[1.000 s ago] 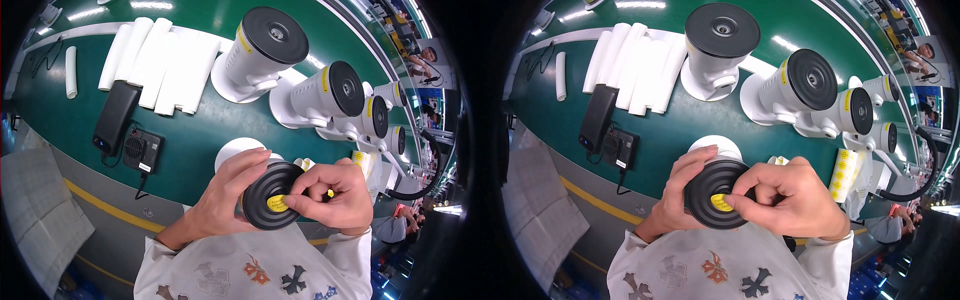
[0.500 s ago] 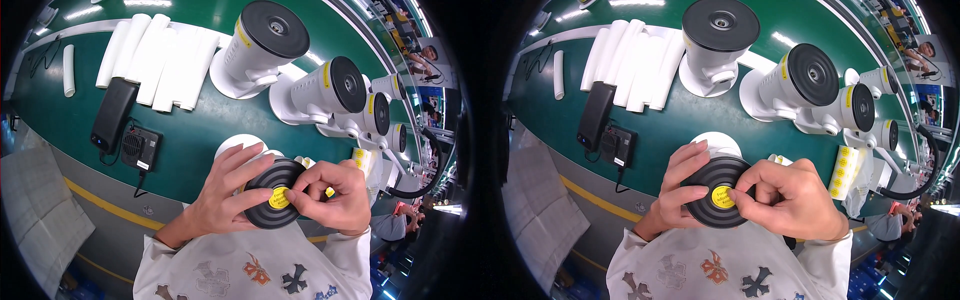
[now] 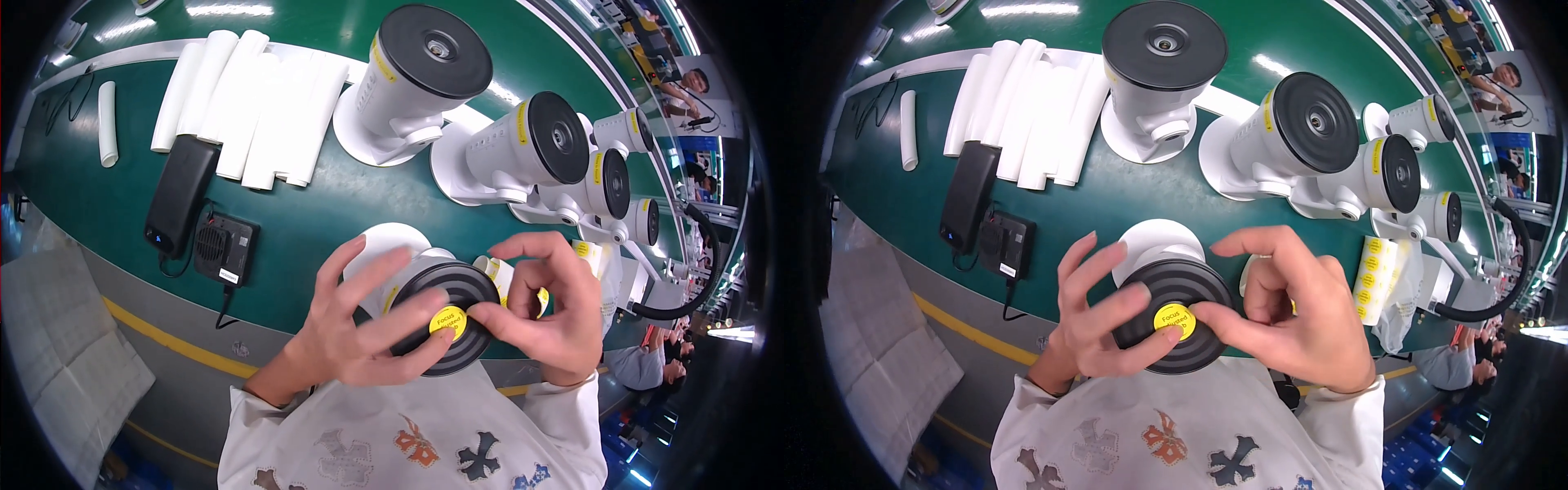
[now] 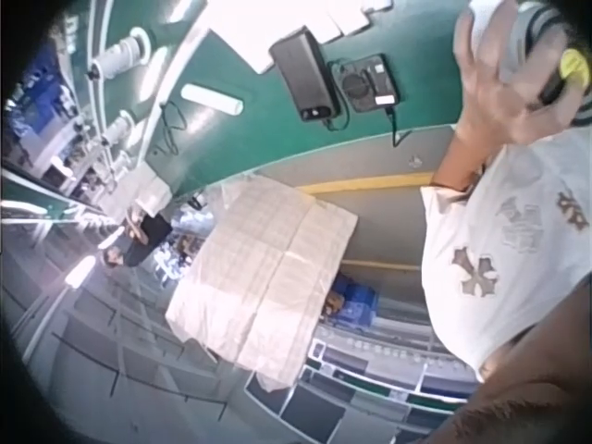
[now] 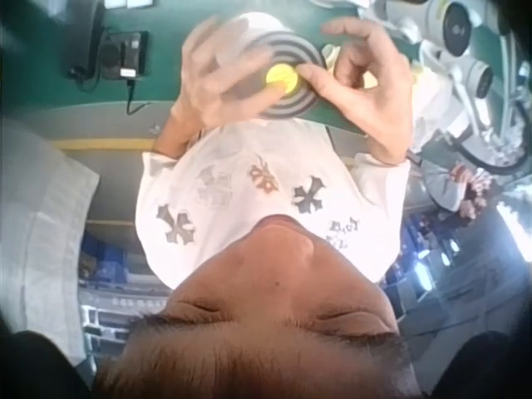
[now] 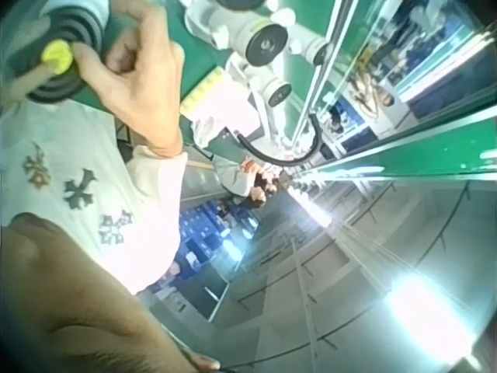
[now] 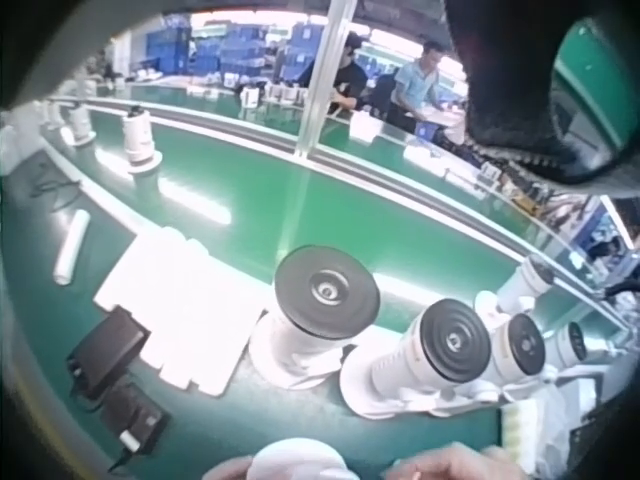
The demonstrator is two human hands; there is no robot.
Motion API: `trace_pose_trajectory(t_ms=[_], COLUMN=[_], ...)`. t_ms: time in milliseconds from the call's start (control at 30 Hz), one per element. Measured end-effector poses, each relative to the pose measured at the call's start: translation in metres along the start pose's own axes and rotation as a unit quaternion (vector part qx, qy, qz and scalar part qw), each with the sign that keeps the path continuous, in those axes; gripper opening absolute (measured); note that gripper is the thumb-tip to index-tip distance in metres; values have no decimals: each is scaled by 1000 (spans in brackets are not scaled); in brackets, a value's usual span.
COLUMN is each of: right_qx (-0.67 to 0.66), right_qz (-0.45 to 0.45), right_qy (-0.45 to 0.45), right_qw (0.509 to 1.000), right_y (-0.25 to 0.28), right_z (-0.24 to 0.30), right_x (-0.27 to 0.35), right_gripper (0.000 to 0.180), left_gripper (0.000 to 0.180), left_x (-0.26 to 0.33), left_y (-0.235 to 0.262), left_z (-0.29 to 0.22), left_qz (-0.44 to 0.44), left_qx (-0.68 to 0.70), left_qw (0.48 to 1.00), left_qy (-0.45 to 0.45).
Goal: Applying yellow circular labels to the front of white and black light fixtures on an assembly line.
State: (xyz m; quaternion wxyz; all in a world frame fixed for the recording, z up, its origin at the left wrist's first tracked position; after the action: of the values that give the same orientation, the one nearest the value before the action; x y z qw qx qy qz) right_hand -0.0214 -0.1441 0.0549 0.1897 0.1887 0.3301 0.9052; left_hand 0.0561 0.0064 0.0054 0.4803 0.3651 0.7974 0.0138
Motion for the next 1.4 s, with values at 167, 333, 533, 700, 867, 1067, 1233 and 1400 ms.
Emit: trace_pose_trajectory(t_ms=[167, 333, 533, 700, 867, 1067, 1233, 1400], right_qx=[-239, -302, -307, -329, -363, -423, -241, -626], right_qz=[58, 71, 78, 77, 59, 23, 127, 144], right_qy=[-13, 0, 22, 23, -2, 169, 212, -89], right_qw=[969, 951, 948, 941, 930, 890, 939, 761], right_y=[-26, -31, -34, -36, -41, -40, -75, -108], right_z=[-40, -41, -40, -43, -51, -74, -58, -117], right_x=[0, 3, 3, 3, 4, 0, -13, -1], right_gripper=[46, 42, 42, 41, 39, 80, 114, 95], left_gripper=[30, 29, 23, 20, 26, 27, 26, 91], left_x=[-15, -26, -22, -21, -19, -16, -18, 11], left_y=[-6, -5, -2, 2, -4, -9, -7, 20], left_z=[-10, -8, -5, -9, -11, -5, -2, 35], left_qz=[100, 138, 101, 79, 129, 87, 94, -70], left_qx=[-84, -73, -10, -32, -75, 7, 31, 160], left_qw=[991, 987, 995, 995, 985, 988, 989, 983], left_qy=[-42, -36, 1, -57, -92, -124, -110, 52])
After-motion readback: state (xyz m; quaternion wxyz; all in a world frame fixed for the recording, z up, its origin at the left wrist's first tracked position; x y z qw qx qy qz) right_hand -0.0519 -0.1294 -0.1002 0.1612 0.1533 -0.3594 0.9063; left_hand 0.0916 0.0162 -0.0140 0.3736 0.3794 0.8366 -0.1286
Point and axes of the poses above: each hand's wrist, its own x-axis away from the middle knuckle, its own y-axis out of the back of the hand, z = x × y, the point moved 7 cm from there along -x, towards the middle knuckle, and after that the axes turned 6 degrees about x, right-handed, at the moved point
